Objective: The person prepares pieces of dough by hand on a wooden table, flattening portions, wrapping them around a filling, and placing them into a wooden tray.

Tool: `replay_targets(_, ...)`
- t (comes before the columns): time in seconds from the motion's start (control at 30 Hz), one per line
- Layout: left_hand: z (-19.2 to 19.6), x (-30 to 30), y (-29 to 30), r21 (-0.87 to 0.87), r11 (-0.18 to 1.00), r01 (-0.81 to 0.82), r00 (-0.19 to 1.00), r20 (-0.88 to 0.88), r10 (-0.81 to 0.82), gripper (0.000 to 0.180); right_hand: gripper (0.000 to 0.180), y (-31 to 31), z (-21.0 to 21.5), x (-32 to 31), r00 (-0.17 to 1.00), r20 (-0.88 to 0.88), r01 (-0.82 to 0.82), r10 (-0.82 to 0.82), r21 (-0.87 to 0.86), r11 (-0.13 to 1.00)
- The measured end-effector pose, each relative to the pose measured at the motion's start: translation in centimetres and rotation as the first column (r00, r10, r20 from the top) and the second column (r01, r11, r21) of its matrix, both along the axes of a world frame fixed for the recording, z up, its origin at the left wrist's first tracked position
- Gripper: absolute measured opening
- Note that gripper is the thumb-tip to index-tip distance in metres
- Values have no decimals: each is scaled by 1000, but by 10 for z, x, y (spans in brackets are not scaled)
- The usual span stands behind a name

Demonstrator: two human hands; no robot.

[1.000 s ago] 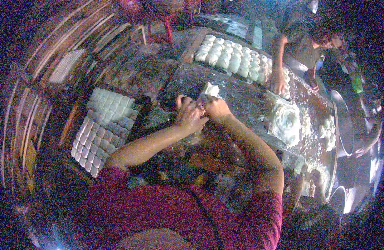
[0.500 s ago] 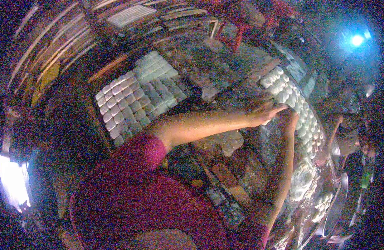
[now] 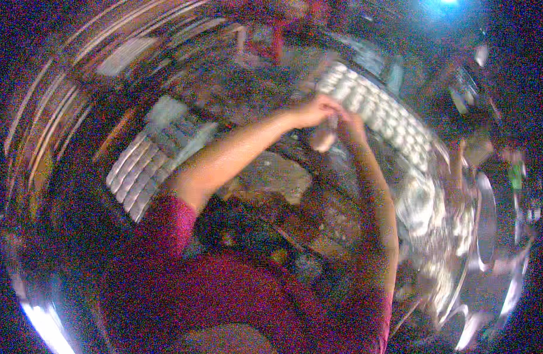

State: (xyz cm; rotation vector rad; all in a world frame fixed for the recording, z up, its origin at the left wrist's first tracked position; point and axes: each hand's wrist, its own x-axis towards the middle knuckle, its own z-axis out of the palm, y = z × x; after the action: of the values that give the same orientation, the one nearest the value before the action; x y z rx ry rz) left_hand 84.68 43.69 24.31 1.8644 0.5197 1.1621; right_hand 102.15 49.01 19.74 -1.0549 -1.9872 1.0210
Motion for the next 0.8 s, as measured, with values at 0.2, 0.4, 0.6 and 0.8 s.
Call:
replay_targets(0.2, -1, -22, -4, 2, 987, -162, 944, -292, 156, 17, 15, -2, 7, -25, 850, 496, -107, -177, 491, 864)
replay_targets(0.4, -2, -27, 19, 121, 984, -128, 893, -418, 168, 13, 19, 2, 17, -26, 854, 492, -123, -171, 509, 852)
replay_targets(0.6, 42, -17, 13, -53, 996, -72, 906, -420, 43, 15, 48, 13, 37, -16, 887, 460, -174, -33, 399, 900)
replay_targets(0.8, 21, 6, 37, -395, 916, -63, 944, -322, -73, 14, 31, -18, 24, 22, 987, 123, -97, 108, -91, 991)
